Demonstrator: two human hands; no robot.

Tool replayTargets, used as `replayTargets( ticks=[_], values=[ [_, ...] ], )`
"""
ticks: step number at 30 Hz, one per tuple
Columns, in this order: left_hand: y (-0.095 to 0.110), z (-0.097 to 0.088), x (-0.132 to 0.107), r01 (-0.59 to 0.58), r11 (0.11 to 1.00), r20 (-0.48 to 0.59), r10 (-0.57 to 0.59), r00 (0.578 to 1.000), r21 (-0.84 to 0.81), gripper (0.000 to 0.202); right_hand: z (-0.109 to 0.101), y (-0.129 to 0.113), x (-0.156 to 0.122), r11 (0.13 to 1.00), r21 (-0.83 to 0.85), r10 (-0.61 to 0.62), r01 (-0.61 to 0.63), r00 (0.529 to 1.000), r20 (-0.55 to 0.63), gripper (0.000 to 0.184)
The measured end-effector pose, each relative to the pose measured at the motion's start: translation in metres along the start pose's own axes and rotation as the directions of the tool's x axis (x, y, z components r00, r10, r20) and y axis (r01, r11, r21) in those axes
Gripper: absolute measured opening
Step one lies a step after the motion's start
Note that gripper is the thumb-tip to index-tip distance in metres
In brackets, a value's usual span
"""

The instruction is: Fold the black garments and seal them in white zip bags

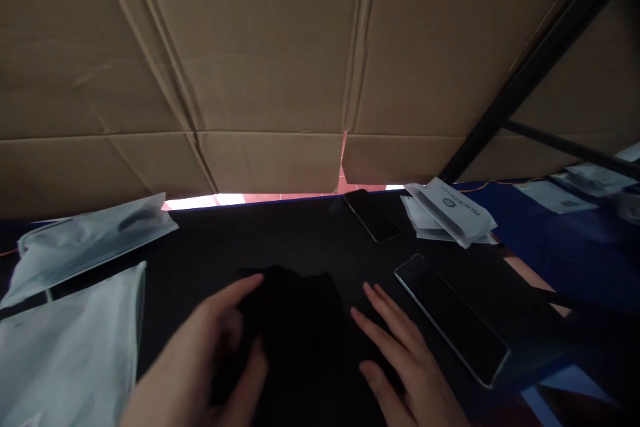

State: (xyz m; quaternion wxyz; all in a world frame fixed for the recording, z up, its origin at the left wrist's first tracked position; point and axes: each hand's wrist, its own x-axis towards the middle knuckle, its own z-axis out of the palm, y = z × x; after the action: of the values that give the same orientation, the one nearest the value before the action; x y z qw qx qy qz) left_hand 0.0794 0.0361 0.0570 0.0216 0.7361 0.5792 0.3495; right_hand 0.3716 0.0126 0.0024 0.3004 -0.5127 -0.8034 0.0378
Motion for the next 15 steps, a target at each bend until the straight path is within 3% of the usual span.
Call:
replayTargets(
  ticks=[3,5,8,10,13,15],
  values=[
    [0.037,0.024,0.003,-0.238,0.971,0.064,0.238,0.969,-0.012,0.045,0.001,0.001,0.0,1.0,-0.001,-0.02,0.02,1.0,-0.019,0.05],
    [0.046,0.041,-0.004,-0.371,0.927,0.12,0.363,0.924,0.05,0.048,0.002,0.001,0.0,1.0,-0.008,-0.022,0.021,0.999,-0.029,0.049],
    [0.039,0.06,-0.018,-0.475,0.853,0.18,0.444,0.878,0.216,0.064,0.001,0.001,0.001,1.0,0.002,-0.001,0.001,0.999,-0.039,0.048],
    [0.032,0.064,-0.023,-0.507,0.829,0.203,0.468,0.86,0.236,0.078,-0.001,0.0,0.001,1.0,0.015,0.003,-0.003,0.999,-0.039,0.047],
    [0.027,0.057,-0.022,-0.545,0.829,0.272,0.499,0.822,0.125,0.09,-0.001,0.0,0.001,1.0,0.02,0.008,-0.007,0.999,-0.039,0.044],
    [0.014,0.044,-0.022,-0.501,0.864,0.299,0.464,0.834,0.057,0.081,-0.001,0.001,0.0,0.999,0.034,0.019,-0.017,0.999,-0.05,0.044]
  ],
)
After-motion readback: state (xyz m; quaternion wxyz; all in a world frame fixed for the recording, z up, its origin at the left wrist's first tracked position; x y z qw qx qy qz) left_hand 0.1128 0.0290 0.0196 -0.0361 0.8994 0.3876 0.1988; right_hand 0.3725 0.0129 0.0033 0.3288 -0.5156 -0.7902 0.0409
